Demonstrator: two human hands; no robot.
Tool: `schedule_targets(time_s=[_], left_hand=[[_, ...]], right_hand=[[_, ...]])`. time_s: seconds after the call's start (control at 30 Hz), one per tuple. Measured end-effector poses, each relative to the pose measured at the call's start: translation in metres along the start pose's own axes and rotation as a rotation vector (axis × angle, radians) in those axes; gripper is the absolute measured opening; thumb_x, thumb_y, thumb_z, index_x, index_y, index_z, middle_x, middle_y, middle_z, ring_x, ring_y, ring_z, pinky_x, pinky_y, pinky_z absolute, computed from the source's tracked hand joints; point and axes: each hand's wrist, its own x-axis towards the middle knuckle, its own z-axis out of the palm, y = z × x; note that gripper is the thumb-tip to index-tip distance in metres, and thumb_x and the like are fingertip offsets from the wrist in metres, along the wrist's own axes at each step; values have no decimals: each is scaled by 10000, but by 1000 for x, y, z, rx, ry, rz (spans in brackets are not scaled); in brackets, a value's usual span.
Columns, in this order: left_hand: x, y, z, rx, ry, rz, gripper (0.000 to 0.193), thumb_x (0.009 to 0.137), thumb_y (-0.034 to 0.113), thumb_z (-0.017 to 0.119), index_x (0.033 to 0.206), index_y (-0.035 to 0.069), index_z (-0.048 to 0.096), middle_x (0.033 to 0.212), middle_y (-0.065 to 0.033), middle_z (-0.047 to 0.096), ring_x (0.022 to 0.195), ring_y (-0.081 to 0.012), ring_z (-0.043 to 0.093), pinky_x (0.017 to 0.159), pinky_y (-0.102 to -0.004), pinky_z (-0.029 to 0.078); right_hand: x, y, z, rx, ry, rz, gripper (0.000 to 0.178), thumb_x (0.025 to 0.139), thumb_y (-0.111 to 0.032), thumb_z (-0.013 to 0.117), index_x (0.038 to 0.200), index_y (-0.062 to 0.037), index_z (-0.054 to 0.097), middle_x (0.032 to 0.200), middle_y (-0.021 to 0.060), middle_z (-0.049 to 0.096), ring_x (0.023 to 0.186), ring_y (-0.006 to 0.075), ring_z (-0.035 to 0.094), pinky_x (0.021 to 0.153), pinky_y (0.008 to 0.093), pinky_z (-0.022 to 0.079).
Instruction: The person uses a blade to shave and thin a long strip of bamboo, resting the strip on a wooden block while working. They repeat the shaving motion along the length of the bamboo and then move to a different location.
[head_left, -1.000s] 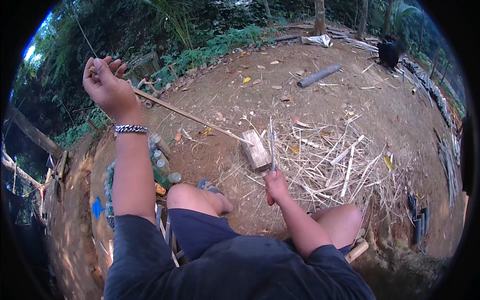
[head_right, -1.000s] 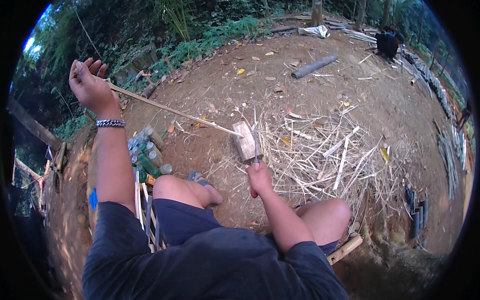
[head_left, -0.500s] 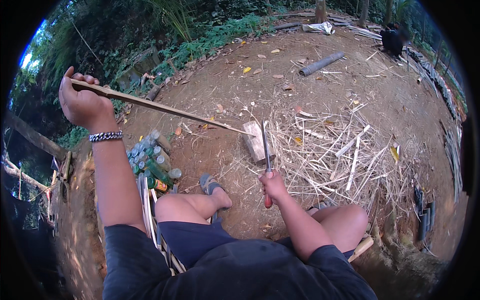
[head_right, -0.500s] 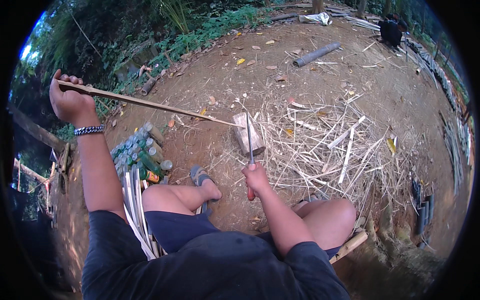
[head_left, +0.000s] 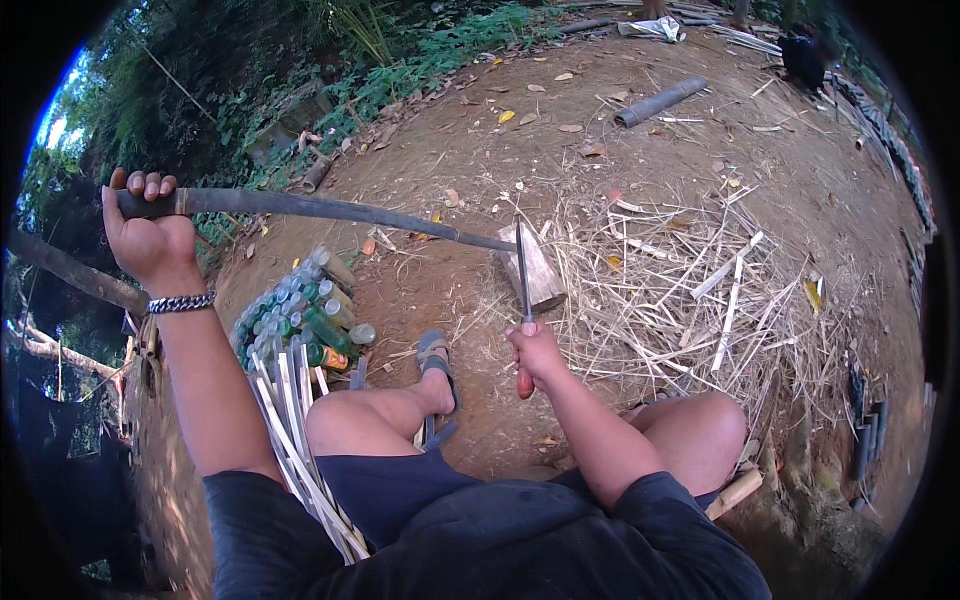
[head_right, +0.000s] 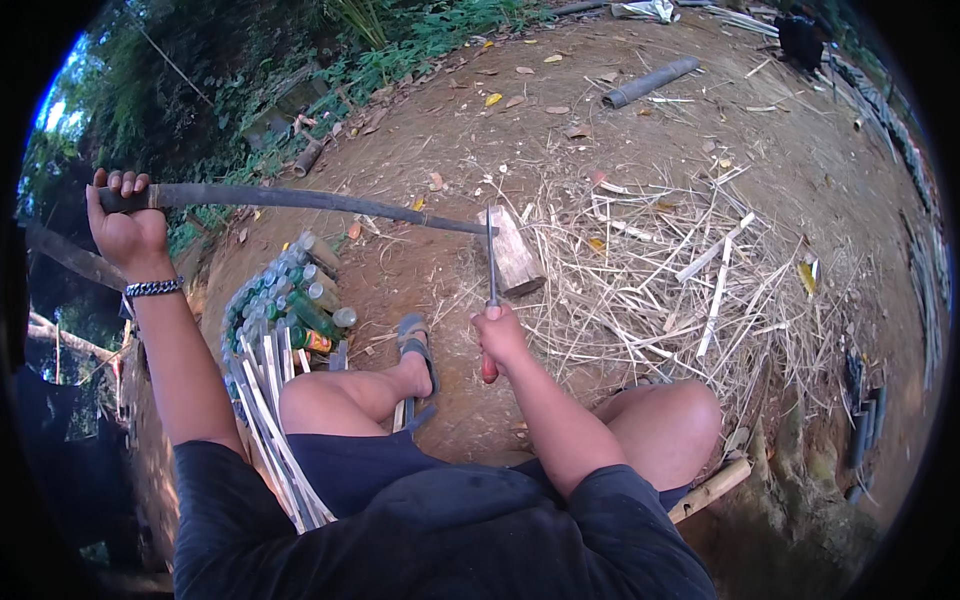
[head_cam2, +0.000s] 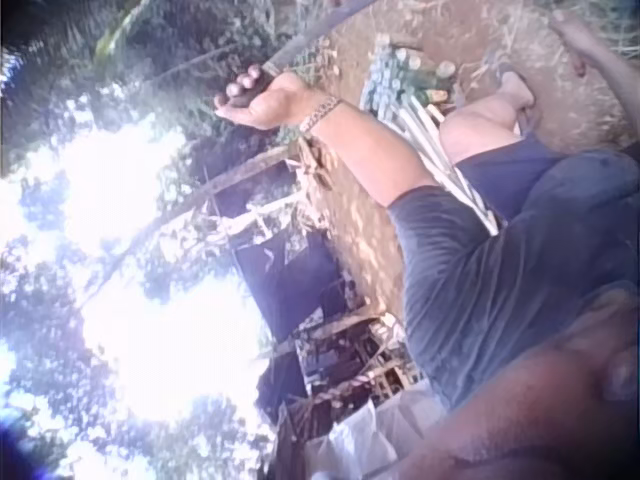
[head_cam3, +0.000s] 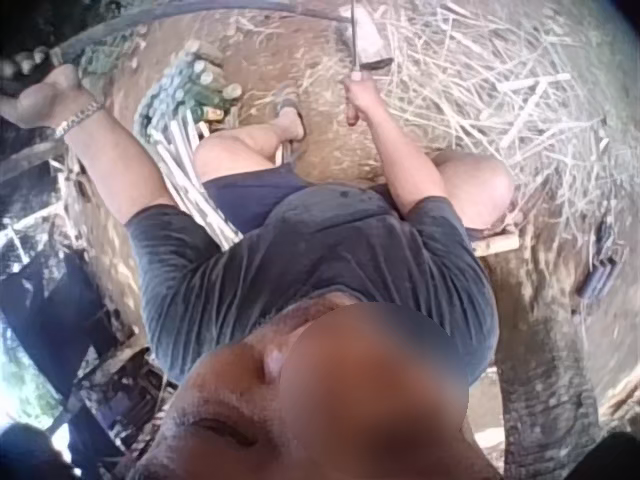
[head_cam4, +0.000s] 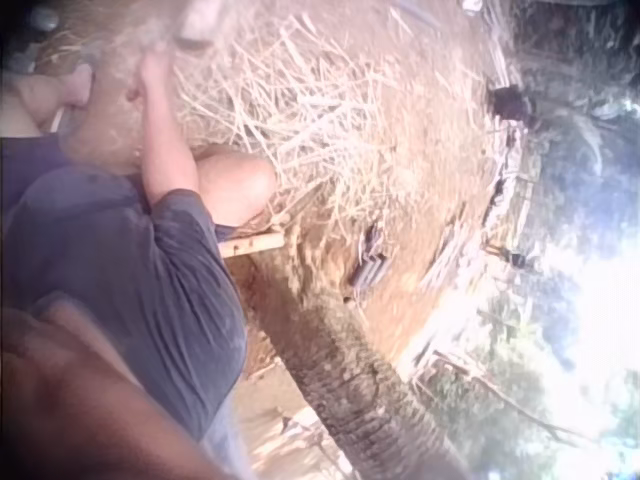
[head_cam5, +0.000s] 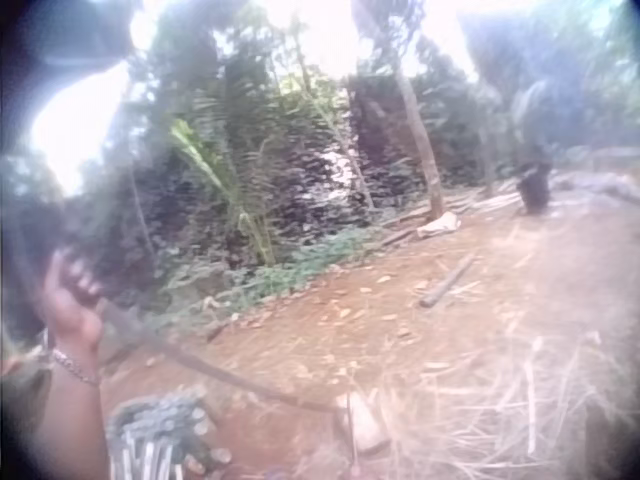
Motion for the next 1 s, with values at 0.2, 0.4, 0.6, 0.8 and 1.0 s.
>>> schedule_targets(time_s=[0.2,0.4,0.6,0.8,1.0], left_hand=[[-16,7,8,-32,136,10,242,983,231,430,789,93,479,647,0,369,577,-121,357,572,-281,319],[-53,21,32,140,445,123,254,983,237,424,757,120,426,618,21,334,539,-107,311,535,-265,277],[-101,34,16,177,533,168,252,1004,289,417,808,131,411,635,29,313,532,-96,284,542,-262,276],[-142,39,15,402,710,224,351,1017,385,418,778,131,383,644,24,294,554,-116,269,532,-261,255],[-176,41,15,397,685,239,379,1008,389,444,750,129,346,648,20,271,560,-121,256,523,-271,251]], right_hand=[[-2,5,11,-35,-71,27,245,837,-176,683,975,-45,528,756,69,578,578,159,550,532,327,474],[-13,7,13,-529,52,-219,386,794,-294,713,1011,-15,561,876,165,647,817,319,632,769,420,487],[-32,-14,18,-664,-45,-258,395,797,-297,702,1030,-12,557,922,218,645,893,384,632,781,436,490],[-43,-42,66,-898,-141,-339,300,849,-252,624,1009,-10,547,963,253,637,925,412,619,785,503,482],[47,22,34,-803,144,-213,270,841,-210,590,1042,-39,534,921,256,633,895,434,612,783,506,483]])
